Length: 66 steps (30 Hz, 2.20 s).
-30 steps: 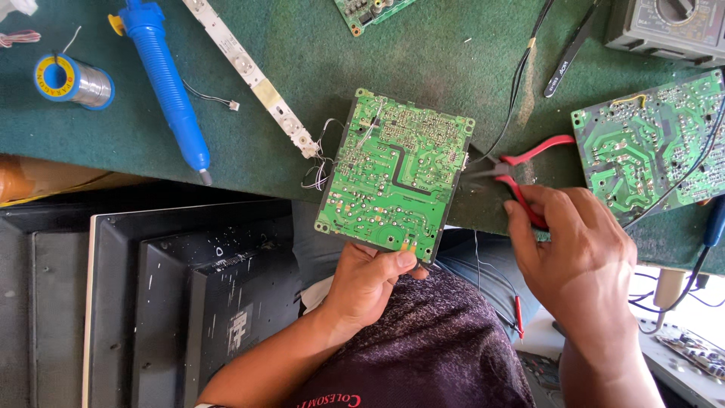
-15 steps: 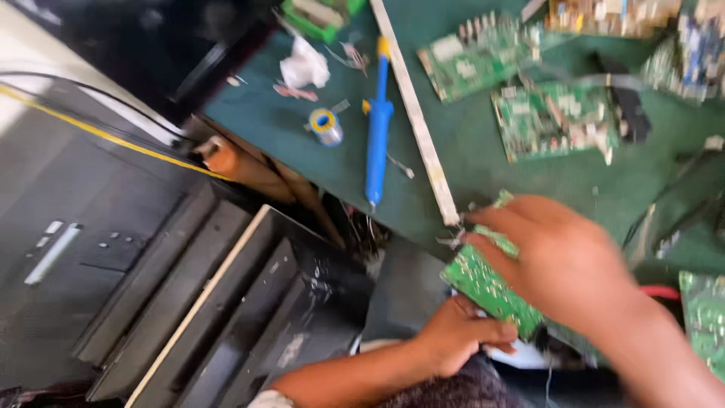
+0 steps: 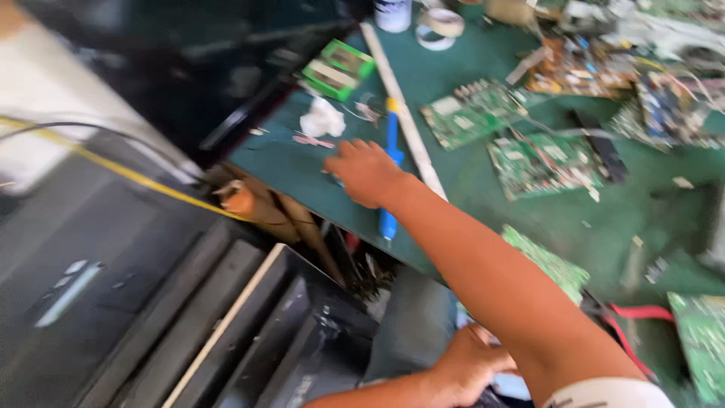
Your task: The person works on a circuit board, using pliers to strip and cut wires, then uses a soldering iron and solder wire to attach components. They handle multiple circuit boards and tools on a cluttered workbench.
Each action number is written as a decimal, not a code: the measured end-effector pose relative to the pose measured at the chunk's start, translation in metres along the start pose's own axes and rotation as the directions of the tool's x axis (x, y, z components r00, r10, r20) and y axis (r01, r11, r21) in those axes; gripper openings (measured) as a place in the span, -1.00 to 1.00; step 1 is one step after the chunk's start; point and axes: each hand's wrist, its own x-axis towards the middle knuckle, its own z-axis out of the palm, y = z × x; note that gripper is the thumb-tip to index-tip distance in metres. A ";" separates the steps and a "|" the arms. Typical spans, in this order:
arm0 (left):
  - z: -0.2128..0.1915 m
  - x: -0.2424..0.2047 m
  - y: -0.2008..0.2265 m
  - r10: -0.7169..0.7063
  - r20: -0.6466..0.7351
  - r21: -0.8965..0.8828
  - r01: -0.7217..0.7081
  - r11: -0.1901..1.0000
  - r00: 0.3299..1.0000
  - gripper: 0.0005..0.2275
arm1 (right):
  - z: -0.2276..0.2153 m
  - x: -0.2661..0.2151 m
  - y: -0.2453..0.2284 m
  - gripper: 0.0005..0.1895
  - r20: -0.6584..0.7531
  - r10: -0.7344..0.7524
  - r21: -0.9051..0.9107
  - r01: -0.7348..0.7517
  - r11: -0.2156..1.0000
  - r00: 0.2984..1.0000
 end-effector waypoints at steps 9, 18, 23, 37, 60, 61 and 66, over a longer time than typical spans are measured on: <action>0.007 0.001 -0.009 -0.001 -0.006 -0.126 0.000 0.992 1.000 -0.82 | -0.112 -0.221 0.030 -0.61 -0.311 0.121 0.264 -0.036 0.964 0.943; 0.026 -0.001 -0.008 0.114 -0.044 -0.070 -0.116 0.991 0.993 -0.93 | -0.075 -0.375 0.013 -0.61 -0.350 0.428 0.245 -0.360 0.900 0.833; 0.024 -0.002 -0.005 0.124 -0.071 -0.006 -0.125 0.992 0.990 -0.87 | -0.039 -0.383 0.018 -0.56 -0.407 0.431 0.226 -0.369 0.902 0.805; 0.025 -0.002 -0.002 0.107 -0.069 -0.008 -0.108 0.994 0.992 -0.86 | -0.031 -0.411 -0.020 -0.46 -0.208 0.755 0.627 -0.508 0.591 0.621; -0.005 0.000 -0.021 0.062 -0.154 0.086 -0.049 0.995 0.986 -0.65 | -0.013 -0.407 0.027 -0.14 -0.381 0.374 0.442 -0.189 0.877 0.846; -0.003 -0.001 -0.019 0.047 -0.166 0.088 -0.033 0.996 0.985 -0.60 | -0.014 -0.407 0.030 -0.10 -0.392 0.362 0.455 -0.164 0.875 0.846; -0.010 0.002 -0.026 0.039 -0.217 0.084 -0.021 0.996 0.975 -0.72 | -0.023 -0.404 0.045 -0.02 -0.325 0.377 0.550 -0.150 0.822 0.867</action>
